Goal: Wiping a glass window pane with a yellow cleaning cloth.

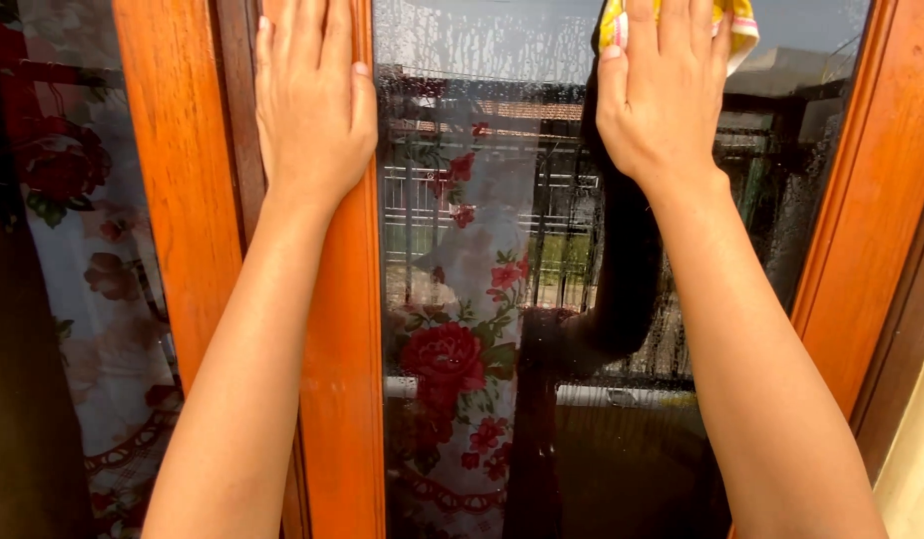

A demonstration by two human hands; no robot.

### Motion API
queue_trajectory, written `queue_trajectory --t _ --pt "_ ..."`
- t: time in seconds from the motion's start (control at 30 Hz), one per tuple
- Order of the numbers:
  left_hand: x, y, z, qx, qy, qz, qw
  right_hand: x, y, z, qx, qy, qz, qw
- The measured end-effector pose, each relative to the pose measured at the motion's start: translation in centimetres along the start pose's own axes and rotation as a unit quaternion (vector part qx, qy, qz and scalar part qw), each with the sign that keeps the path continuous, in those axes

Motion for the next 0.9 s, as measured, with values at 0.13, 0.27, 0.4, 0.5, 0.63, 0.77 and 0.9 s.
queue_trajectory --t 0.13,0.27,0.4,0.5,0.63,0.77,0.9 --pt "0.2 0.1 0.2 -0.006 0.012 0.008 1.000 2.5 1.3 0.5 -0.018 0.016 -0.018 1.000" --pt "0.5 0.1 0.6 0.005 0.023 0.005 1.000 4.9 2.5 0.9 -0.023 0.027 -0.029 0.999" --pt "0.4 0.0 0.4 0.007 0.017 0.005 1.000 6.6 3.5 2.0 -0.026 0.016 -0.036 0.999" --pt "0.3 0.1 0.0 0.015 0.007 -0.005 1.000 8.1 4.5 2.7 -0.017 0.025 -0.032 0.999" --pt "0.6 0.1 0.5 0.007 0.006 -0.003 1.000 10.1 5.7 4.2 -0.036 0.012 -0.061 0.997" --pt "0.7 -0.2 0.4 0.004 -0.009 -0.003 1.000 12.7 6.9 4.2 -0.051 0.019 -0.075 0.996" --pt "0.7 -0.7 0.2 0.012 -0.026 -0.006 1.000 14.1 7.9 4.1 -0.066 0.048 -0.092 0.992"
Point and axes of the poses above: each hand's wrist, its own y-axis towards the middle knuckle, its own z-axis out of the palm, x = y × z, the point moved 1 cm from there along y, towards the middle knuckle, and after that the axes turned 11 degrees about -z, right-handed, at the moved point
